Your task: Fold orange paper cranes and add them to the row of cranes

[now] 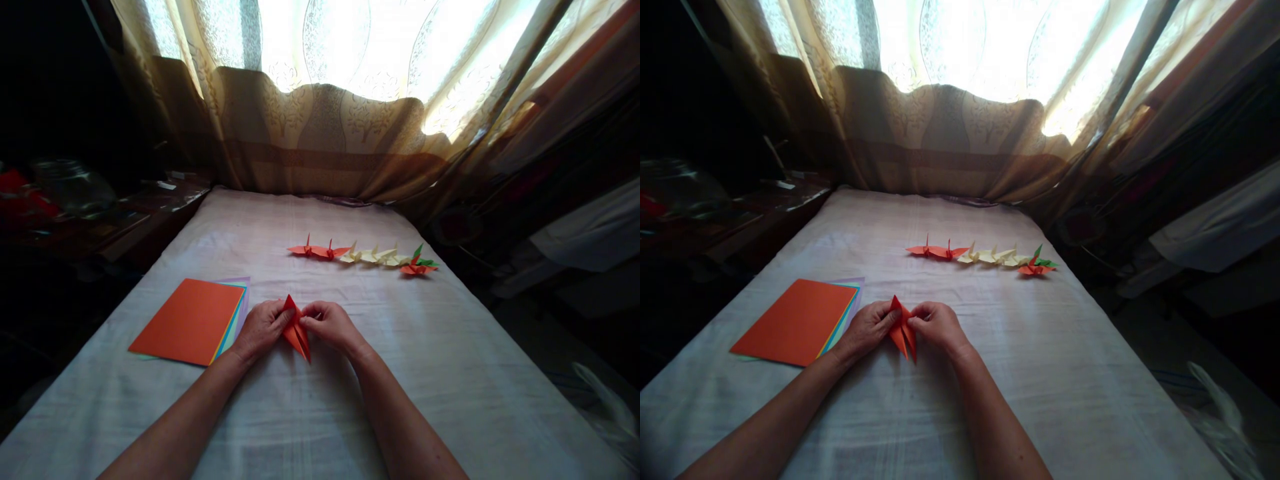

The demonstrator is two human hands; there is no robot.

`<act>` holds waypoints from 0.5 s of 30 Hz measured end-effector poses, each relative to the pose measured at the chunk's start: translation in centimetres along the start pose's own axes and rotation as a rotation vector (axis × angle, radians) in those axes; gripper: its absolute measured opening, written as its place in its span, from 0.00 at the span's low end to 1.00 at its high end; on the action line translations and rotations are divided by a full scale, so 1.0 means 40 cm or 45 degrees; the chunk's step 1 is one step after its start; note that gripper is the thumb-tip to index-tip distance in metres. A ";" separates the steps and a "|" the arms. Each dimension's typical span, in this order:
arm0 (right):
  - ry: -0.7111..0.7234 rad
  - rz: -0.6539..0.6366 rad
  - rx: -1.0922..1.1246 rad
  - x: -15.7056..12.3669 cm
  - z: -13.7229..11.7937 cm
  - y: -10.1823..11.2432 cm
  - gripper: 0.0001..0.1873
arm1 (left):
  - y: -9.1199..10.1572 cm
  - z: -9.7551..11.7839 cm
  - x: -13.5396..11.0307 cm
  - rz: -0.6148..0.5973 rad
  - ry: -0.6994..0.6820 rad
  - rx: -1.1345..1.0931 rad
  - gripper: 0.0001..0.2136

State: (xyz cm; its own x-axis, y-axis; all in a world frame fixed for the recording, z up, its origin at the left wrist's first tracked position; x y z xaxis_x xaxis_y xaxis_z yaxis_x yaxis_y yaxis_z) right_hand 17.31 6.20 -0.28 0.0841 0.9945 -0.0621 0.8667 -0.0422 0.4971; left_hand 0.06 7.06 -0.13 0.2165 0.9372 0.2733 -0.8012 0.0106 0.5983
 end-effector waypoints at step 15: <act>0.151 0.022 -0.307 -0.012 -0.017 0.007 0.08 | -0.008 0.013 -0.024 0.112 0.053 0.165 0.18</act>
State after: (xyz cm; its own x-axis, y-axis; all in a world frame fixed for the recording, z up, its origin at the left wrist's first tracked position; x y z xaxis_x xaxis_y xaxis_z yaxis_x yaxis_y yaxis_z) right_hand 17.20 5.76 0.48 0.0273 0.9987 0.0429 0.7222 -0.0494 0.6899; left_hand 0.40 5.98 -0.17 0.1229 0.9463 0.2991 -0.7369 -0.1148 0.6662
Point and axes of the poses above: each hand's wrist, its own x-axis towards the middle knuckle, its own y-axis out of the back of the hand, z = x × y, the point moved 2 cm from there along x, towards the middle knuckle, and after that the axes turned 14 degrees about z, right-handed, at the moved point
